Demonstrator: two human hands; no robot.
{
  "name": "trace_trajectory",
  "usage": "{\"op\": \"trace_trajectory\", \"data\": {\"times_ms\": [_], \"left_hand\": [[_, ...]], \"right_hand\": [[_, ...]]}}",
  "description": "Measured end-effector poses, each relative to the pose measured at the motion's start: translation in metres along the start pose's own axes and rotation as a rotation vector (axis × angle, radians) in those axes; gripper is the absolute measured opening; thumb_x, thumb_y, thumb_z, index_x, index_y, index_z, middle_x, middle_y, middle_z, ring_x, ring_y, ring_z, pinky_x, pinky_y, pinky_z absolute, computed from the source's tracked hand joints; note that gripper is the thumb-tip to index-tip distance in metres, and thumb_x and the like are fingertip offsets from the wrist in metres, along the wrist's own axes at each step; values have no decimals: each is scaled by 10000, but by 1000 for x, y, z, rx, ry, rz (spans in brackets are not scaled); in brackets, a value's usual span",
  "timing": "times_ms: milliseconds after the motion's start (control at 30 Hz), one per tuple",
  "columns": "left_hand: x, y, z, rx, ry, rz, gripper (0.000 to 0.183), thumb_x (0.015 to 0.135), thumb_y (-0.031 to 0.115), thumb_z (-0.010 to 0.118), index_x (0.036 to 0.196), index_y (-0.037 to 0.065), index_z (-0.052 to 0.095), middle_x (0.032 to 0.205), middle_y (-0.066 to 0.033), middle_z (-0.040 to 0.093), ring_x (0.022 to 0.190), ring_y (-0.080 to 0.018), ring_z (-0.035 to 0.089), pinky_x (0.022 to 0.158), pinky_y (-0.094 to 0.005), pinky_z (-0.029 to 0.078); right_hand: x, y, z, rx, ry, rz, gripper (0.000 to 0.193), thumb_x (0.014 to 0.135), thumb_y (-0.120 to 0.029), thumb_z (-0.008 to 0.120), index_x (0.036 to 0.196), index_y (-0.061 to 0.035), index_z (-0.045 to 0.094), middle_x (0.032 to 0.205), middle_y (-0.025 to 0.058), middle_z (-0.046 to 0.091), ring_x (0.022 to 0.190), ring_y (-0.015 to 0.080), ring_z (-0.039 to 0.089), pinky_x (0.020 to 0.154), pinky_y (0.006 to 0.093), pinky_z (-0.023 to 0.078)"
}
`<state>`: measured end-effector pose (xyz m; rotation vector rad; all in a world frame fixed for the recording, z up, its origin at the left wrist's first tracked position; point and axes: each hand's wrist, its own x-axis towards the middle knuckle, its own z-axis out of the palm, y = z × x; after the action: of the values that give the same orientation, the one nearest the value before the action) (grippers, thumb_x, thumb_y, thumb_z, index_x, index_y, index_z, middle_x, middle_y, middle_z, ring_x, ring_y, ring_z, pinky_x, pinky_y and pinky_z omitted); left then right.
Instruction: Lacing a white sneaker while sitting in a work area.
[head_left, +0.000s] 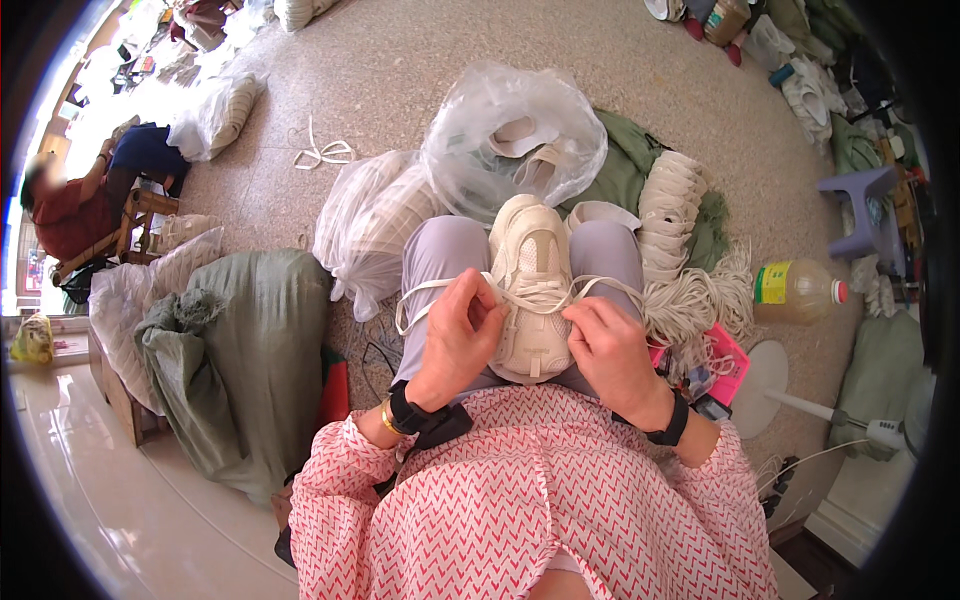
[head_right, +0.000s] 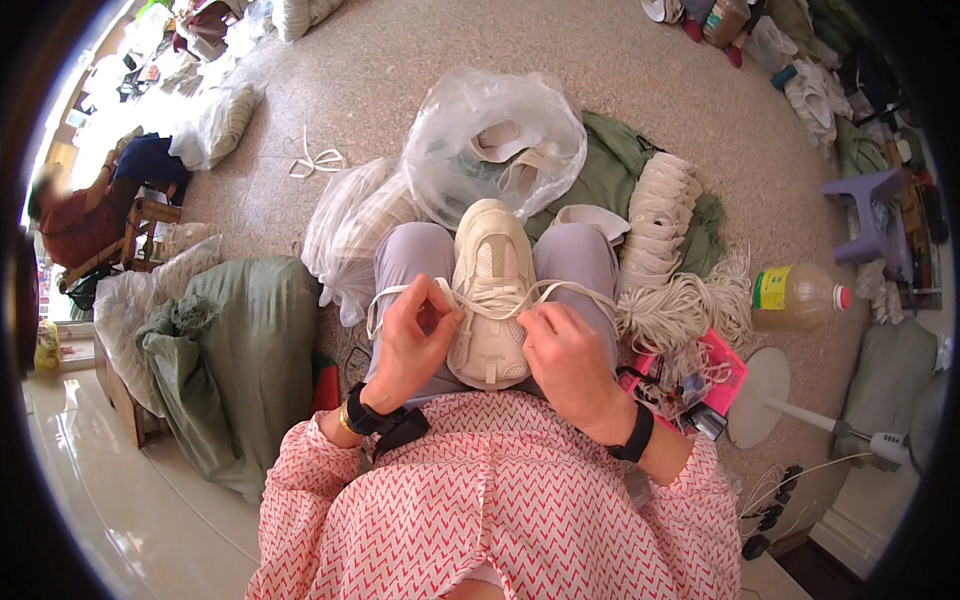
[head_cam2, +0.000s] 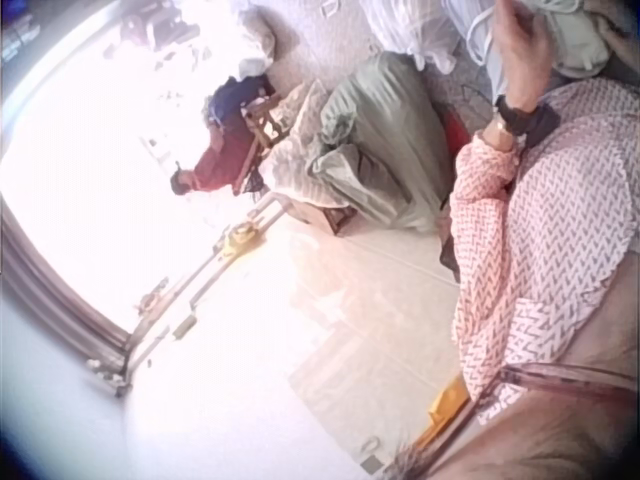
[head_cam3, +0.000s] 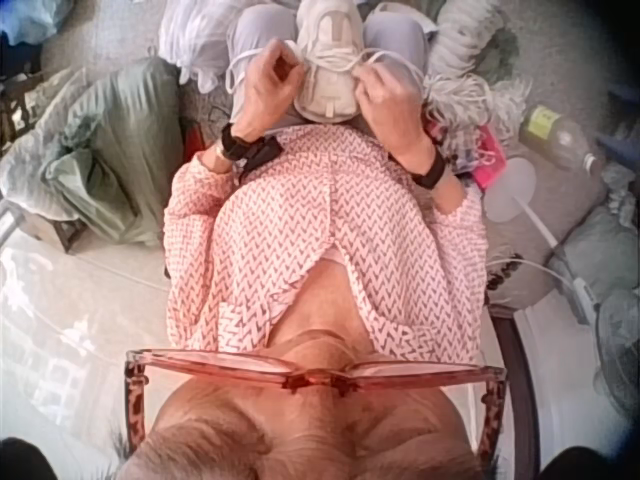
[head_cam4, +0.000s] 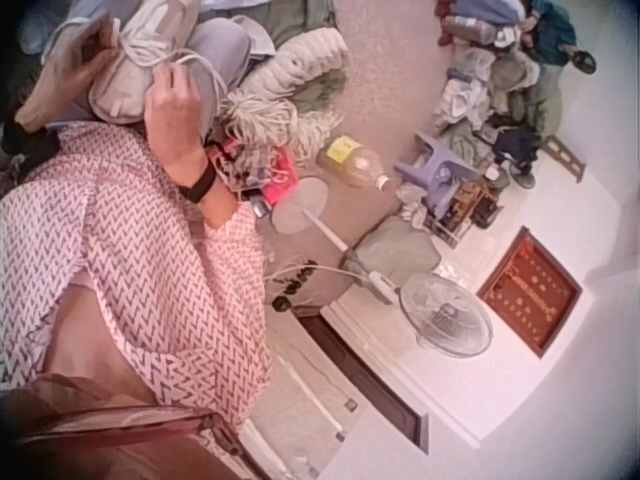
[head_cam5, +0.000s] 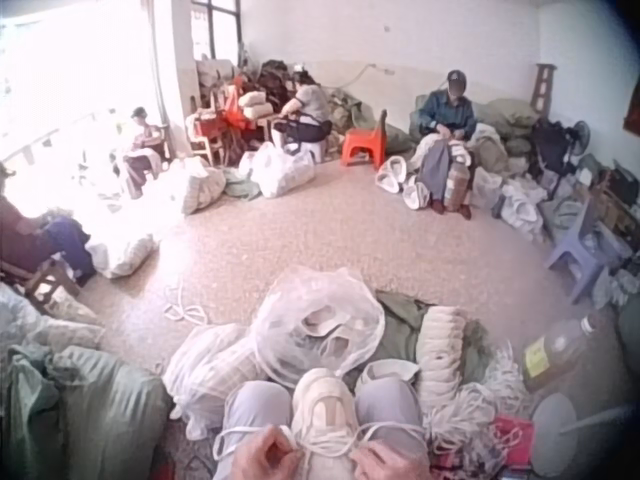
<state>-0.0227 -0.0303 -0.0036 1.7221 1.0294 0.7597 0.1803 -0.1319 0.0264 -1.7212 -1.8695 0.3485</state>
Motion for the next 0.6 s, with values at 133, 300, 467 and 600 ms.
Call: {"op": "trace_trajectory", "data": {"times_ms": [133, 300, 467, 600], "left_hand": [[-1, 6, 0, 126, 3, 142, 196, 856, -39, 716, 930, 15, 543, 812, -101, 516, 663, -241, 548, 586, -366, 445], [-1, 0, -2, 171, -20, 193, 160, 866, -20, 711, 951, 18, 581, 835, -120, 533, 689, -287, 559, 606, -399, 454], [-4, 1, -5, 190, -25, 210, 135, 865, -26, 741, 921, -5, 620, 839, -98, 569, 639, -202, 592, 602, -338, 483], [-8, 16, -11, 182, -99, 157, 239, 834, 35, 772, 985, -8, 591, 902, -148, 571, 746, -306, 603, 673, -403, 503]], "right_hand": [[7, -6, -11, -149, -230, -33, 249, 793, 28, 669, 1038, 28, 622, 1055, 178, 610, 1008, 334, 633, 841, 411, 560], [22, -11, -13, -339, -241, -115, 210, 789, 22, 643, 995, 15, 602, 1004, 167, 585, 989, 326, 627, 839, 409, 556], [23, -3, -5, -258, -137, -177, 142, 851, -5, 652, 975, 6, 584, 1002, 161, 581, 959, 343, 631, 802, 426, 552], [20, -29, -7, 336, -188, 79, 99, 948, -46, 647, 1002, 6, 582, 1008, 177, 603, 906, 390, 648, 779, 453, 537]]}}
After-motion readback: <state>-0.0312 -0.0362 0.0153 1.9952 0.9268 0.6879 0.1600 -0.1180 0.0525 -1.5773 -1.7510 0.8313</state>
